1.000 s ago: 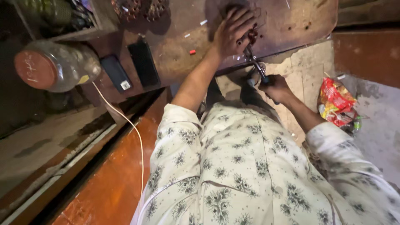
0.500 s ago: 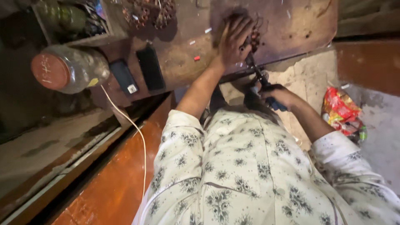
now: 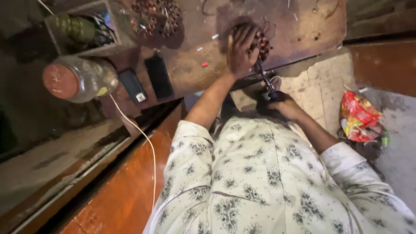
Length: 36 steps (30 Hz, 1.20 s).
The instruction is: The person uses pliers to cut wires from a circular copper coil assembly on a workbench. They repeatedly reposition the coil and cut individual wire segments, leaving cut pieces on the table.
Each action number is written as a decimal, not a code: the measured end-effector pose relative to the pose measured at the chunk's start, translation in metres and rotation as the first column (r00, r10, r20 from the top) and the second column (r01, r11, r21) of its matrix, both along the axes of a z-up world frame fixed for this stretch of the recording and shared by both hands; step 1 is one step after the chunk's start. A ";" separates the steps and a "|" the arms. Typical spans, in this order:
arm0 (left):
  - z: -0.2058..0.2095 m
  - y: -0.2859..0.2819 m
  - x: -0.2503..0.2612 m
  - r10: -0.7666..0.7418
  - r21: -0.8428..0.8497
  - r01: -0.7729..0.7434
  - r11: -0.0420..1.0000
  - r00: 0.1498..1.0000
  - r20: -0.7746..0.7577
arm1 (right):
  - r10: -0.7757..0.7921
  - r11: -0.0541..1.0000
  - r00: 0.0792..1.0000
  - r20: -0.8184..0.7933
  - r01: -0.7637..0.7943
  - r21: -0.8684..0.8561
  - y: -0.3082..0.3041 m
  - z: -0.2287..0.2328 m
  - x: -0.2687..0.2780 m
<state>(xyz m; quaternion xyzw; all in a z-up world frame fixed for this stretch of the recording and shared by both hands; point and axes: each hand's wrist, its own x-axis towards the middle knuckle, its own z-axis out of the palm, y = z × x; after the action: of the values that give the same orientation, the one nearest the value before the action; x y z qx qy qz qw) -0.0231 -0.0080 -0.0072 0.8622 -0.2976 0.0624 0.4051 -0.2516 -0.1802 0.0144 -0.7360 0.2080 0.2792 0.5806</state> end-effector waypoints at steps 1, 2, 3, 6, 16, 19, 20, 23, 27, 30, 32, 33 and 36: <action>-0.005 -0.002 -0.001 -0.028 0.020 0.027 0.999 0.999 0.031 | 0.002 1.000 0.999 -0.050 -0.002 0.006 -0.006 0.006 -0.002; -0.010 -0.003 -0.001 -0.056 0.041 0.054 0.998 0.997 0.061 | 0.004 1.000 0.995 -0.100 -0.003 0.012 -0.009 0.012 -0.003; -0.013 -0.002 0.005 -0.101 0.025 0.100 0.995 0.993 0.064 | -0.027 0.998 0.988 -0.151 0.036 0.059 -0.008 0.016 0.002; -0.023 -0.001 0.015 -0.210 0.019 0.209 0.978 0.975 0.077 | -0.015 0.995 0.959 -0.284 0.042 0.090 -0.002 0.027 0.003; -0.023 0.001 0.020 -0.347 0.146 0.335 0.931 0.936 0.067 | 0.007 0.981 0.937 -0.350 0.061 0.183 -0.013 0.031 -0.016; -0.018 0.001 0.023 -0.363 0.144 0.352 0.925 0.930 0.053 | -0.064 0.967 0.917 -0.394 0.154 0.201 -0.017 0.024 -0.014; -0.018 0.000 0.022 -0.372 0.141 0.362 0.921 0.927 0.049 | -0.086 0.958 0.906 -0.415 0.189 0.214 -0.019 0.022 -0.015; -0.023 0.001 0.018 -0.428 0.175 0.411 0.894 0.901 0.073 | -0.056 0.950 0.869 -0.492 0.198 0.241 -0.027 0.018 -0.016; -0.033 0.003 0.025 -0.418 0.177 0.399 0.900 0.904 0.092 | -0.061 0.947 0.888 -0.456 0.196 0.254 -0.032 0.008 0.000; -0.040 0.005 0.026 -0.432 0.065 0.427 0.902 0.897 0.091 | 0.009 0.982 0.966 -0.259 0.040 0.184 -0.025 0.003 0.003; -0.041 0.004 0.029 -0.467 -0.007 0.471 0.882 0.878 0.106 | 0.019 0.972 0.995 -0.099 0.005 0.236 -0.024 0.003 0.008; -0.039 0.008 0.031 -0.452 0.002 0.454 0.891 0.886 0.102 | -0.004 0.977 0.988 -0.156 0.038 0.212 -0.020 0.003 0.012; -0.032 0.015 0.031 -0.404 0.034 0.403 0.915 0.907 0.117 | -0.033 0.989 0.949 -0.313 0.076 0.127 -0.017 0.002 0.018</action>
<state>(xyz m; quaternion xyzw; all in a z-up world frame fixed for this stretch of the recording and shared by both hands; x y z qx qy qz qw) 0.0075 0.0067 -0.0390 0.7786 -0.4937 0.0285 0.3863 -0.2332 -0.1972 0.0169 -0.6353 0.2972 0.3887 0.5974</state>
